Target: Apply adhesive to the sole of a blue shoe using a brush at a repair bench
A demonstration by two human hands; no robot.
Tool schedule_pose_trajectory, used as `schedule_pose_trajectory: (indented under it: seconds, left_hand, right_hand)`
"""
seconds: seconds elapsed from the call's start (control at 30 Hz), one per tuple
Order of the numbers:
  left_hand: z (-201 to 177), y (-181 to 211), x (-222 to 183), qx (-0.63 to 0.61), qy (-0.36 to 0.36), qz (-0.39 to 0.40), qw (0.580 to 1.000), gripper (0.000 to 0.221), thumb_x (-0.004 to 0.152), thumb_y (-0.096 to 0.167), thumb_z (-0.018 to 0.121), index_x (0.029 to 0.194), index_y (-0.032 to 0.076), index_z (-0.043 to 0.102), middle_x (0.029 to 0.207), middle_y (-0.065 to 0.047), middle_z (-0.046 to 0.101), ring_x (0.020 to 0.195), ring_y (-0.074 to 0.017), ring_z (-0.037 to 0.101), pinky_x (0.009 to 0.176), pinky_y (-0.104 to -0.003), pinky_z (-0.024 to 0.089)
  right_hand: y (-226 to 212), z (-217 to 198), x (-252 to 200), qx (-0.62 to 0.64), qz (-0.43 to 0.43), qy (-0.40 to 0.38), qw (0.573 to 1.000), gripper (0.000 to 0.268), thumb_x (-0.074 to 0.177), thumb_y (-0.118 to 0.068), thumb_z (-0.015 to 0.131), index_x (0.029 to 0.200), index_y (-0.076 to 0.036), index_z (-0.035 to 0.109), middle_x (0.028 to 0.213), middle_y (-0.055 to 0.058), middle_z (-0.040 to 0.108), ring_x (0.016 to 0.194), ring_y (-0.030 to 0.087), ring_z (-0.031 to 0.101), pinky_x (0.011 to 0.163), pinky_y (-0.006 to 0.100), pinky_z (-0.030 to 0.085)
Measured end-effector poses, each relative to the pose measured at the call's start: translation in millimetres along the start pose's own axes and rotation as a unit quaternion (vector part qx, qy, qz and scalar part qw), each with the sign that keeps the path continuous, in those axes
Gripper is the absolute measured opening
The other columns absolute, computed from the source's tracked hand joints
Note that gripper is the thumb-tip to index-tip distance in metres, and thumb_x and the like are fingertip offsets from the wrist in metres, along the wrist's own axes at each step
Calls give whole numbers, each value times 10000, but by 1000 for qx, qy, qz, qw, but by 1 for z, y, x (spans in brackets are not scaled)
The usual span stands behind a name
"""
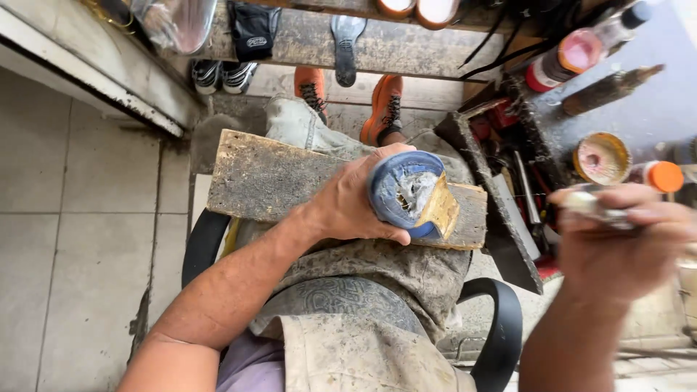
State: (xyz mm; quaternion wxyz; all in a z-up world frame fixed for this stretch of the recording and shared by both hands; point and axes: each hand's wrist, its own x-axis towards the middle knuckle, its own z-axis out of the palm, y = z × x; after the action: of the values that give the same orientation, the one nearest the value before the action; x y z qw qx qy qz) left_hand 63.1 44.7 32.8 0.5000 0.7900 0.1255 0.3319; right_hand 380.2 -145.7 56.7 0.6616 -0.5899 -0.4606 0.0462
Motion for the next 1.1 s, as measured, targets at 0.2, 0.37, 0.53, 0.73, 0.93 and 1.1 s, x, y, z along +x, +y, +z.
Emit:
schedule_pose_trajectory:
  seconds: [0.2, 0.37, 0.53, 0.73, 0.93, 1.1]
  left_hand:
    - [17, 27, 5, 108, 35, 124, 986, 1032, 733, 664, 801, 1448, 26, 420, 1407, -196, 618, 1259, -412, 672, 1133, -513, 522]
    - [15, 57, -2, 176, 48, 77, 980, 1057, 608, 600, 915, 1453, 132, 484, 1230, -146, 690, 1031, -380, 728, 889, -498, 618]
    - [3, 77, -5, 217, 10, 54, 975, 1084, 602, 500, 978, 1471, 115, 456, 1176, -176, 692, 1009, -386, 730, 864, -503, 630]
    - [-7, 96, -1, 244, -38, 33, 968, 1102, 610, 462, 990, 1489, 99, 434, 1149, -192, 704, 972, -398, 735, 824, -522, 634]
    - [-14, 107, 3, 266, -97, -14, 959, 1178, 577, 468, 1002, 1516, 91, 400, 1088, -179, 724, 962, -393, 735, 835, -529, 617]
    - [-7, 103, 11, 300, -147, -80, 939, 1254, 491, 587, 1008, 1494, 144, 401, 1123, -132, 724, 977, -416, 675, 767, -582, 518]
  right_hand:
    - [-96, 89, -20, 401, 98, -152, 898, 260, 861, 110, 680, 1086, -11, 632, 1074, 248, 659, 908, 273, 736, 747, 306, 720]
    - [-81, 99, -32, 352, 55, -119, 927, 316, 806, 86, 685, 1009, 19, 451, 929, 357, 600, 763, 400, 757, 643, 386, 700]
    - [-93, 102, -24, 356, 45, -143, 922, 259, 831, 90, 671, 986, 2, 483, 915, 333, 625, 757, 363, 764, 654, 362, 696]
    - [-94, 99, -20, 338, 38, -132, 931, 265, 859, 77, 682, 999, -4, 472, 948, 336, 628, 758, 341, 758, 670, 338, 686]
    - [-99, 95, -21, 317, 31, -142, 937, 277, 850, 54, 706, 982, -6, 470, 933, 333, 626, 766, 341, 767, 676, 321, 685]
    - [-117, 99, -19, 270, -3, -181, 946, 188, 885, 20, 707, 999, -54, 577, 966, 230, 643, 753, 251, 699, 642, 279, 702]
